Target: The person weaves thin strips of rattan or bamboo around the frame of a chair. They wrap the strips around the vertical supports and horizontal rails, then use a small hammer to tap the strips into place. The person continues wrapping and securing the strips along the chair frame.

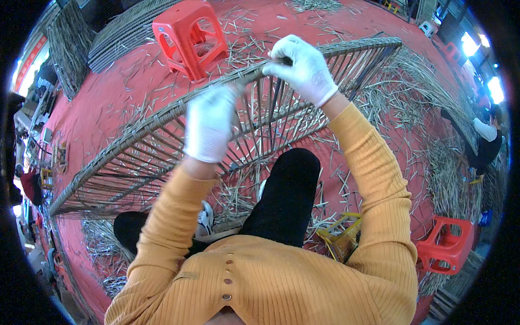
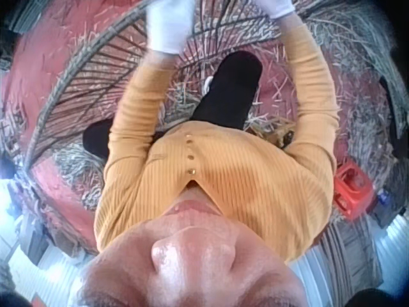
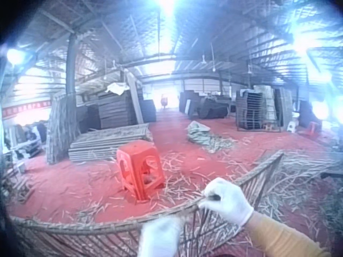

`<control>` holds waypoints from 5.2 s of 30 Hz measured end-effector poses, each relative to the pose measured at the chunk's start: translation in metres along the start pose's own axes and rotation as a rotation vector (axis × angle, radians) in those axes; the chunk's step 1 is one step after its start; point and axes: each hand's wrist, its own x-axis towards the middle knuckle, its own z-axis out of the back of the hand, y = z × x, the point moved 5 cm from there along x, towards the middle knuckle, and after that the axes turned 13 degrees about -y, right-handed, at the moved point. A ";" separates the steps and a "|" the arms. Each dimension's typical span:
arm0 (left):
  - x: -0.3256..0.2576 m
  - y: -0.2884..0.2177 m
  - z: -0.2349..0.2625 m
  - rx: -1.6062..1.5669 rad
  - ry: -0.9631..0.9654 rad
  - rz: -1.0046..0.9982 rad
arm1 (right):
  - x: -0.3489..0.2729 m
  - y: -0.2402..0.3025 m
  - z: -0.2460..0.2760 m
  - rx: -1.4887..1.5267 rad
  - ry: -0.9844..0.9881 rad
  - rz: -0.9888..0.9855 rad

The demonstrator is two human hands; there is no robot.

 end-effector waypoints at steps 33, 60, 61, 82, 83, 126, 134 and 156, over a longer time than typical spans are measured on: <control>-0.048 0.059 0.075 -0.379 0.078 0.386 | -0.004 0.092 -0.073 -0.012 0.374 0.502; -0.022 0.128 0.090 -0.599 0.065 0.338 | -0.035 0.158 -0.119 -0.490 0.140 0.867; -0.017 0.123 0.088 -0.784 0.050 0.327 | -0.037 0.160 -0.118 -0.418 0.073 0.874; -0.038 0.099 0.142 -0.648 -0.122 0.328 | -0.049 0.196 -0.154 -0.431 0.042 0.912; -0.034 0.106 0.137 -0.795 -0.143 0.438 | -0.050 0.193 -0.155 -0.319 0.050 0.866; -0.076 0.050 0.227 0.309 -0.316 -0.041 | -0.059 0.227 -0.172 0.109 0.136 0.551; -0.067 -0.048 0.321 0.315 -0.504 -0.390 | -0.039 0.248 -0.196 0.362 0.353 0.332; -0.099 -0.037 0.365 0.257 -0.475 -0.258 | -0.048 0.295 -0.232 0.435 0.304 0.400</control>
